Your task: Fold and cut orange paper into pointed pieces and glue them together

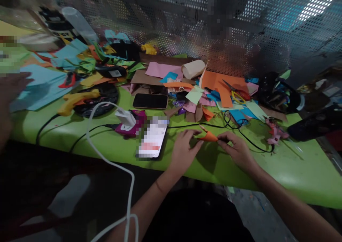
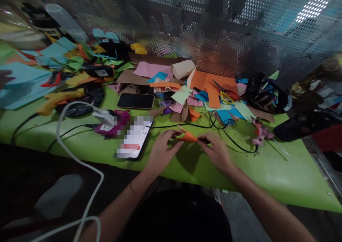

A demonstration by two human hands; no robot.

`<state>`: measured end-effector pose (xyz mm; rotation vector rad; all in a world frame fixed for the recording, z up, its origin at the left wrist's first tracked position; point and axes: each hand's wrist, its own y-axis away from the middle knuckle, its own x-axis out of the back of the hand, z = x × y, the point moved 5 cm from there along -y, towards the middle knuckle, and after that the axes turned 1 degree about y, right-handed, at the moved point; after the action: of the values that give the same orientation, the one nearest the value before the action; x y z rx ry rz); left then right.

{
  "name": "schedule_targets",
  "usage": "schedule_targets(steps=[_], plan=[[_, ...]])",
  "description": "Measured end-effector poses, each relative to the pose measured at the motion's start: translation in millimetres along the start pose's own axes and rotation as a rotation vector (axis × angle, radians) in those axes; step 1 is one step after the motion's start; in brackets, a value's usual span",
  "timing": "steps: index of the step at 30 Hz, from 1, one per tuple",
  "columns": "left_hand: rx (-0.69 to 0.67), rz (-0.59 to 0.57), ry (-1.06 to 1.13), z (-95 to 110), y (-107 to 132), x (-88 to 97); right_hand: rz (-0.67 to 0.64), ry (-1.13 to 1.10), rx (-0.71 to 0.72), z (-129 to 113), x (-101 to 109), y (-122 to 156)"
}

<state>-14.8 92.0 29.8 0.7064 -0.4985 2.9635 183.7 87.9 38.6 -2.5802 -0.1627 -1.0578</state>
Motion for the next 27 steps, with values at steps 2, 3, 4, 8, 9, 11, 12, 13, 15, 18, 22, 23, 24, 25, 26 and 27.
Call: schedule_targets(steps=[2, 3, 4, 8, 9, 11, 12, 13, 15, 18, 22, 23, 24, 25, 26, 27], plan=[[0.013, 0.109, -0.025, 1, 3, 7.9, 0.035, 0.103, 0.075, -5, 4, -1], [0.021, 0.152, -0.024, 1, 4, 10.8, 0.053, 0.158, 0.118, -8, 5, -1], [0.031, 0.175, -0.005, 1, 6, 12.1, 0.073, 0.214, 0.161, -11, 6, -1], [0.124, 0.038, 0.204, -3, 11, 0.8, 0.147, 0.467, 0.308, -21, 9, 3], [0.138, -0.008, 0.242, -4, 12, -3.1, 0.156, 0.535, 0.339, -23, 8, 4], [0.141, -0.042, 0.256, -4, 13, -6.1, 0.161, 0.657, 0.391, -24, 7, 8], [0.135, -0.032, 0.237, -4, 13, -5.3, 0.159, 0.702, 0.411, -24, 6, 11], [0.128, -0.018, 0.2, -5, 14, -3.5, 0.151, 0.732, 0.429, -23, 5, 13], [0.102, 0.001, 0.059, -4, 16, 1.0, 0.12, 0.757, 0.462, -22, 4, 17], [0.012, 0.031, -0.27, 3, 19, 6.1, 0.052, 0.774, 0.497, -21, -1, 22], [-0.101, -0.016, -0.476, 14, 23, -2.0, -0.052, 0.773, 0.491, -22, -10, 25], [-0.118, -0.051, -0.495, 16, 24, -6.3, -0.07, 0.765, 0.485, -22, -11, 25], [-0.134, -0.085, -0.514, 18, 24, -10.7, -0.079, 0.752, 0.477, -22, -13, 25], [-0.15, -0.114, -0.532, 19, 24, -14.7, -0.081, 0.733, 0.469, -21, -13, 24], [-0.166, -0.139, -0.549, 20, 24, -18.4, -0.077, 0.708, 0.459, -21, -14, 24], [-0.182, -0.16, -0.563, 21, 24, -21.5, -0.072, 0.676, 0.444, -19, -14, 23]])
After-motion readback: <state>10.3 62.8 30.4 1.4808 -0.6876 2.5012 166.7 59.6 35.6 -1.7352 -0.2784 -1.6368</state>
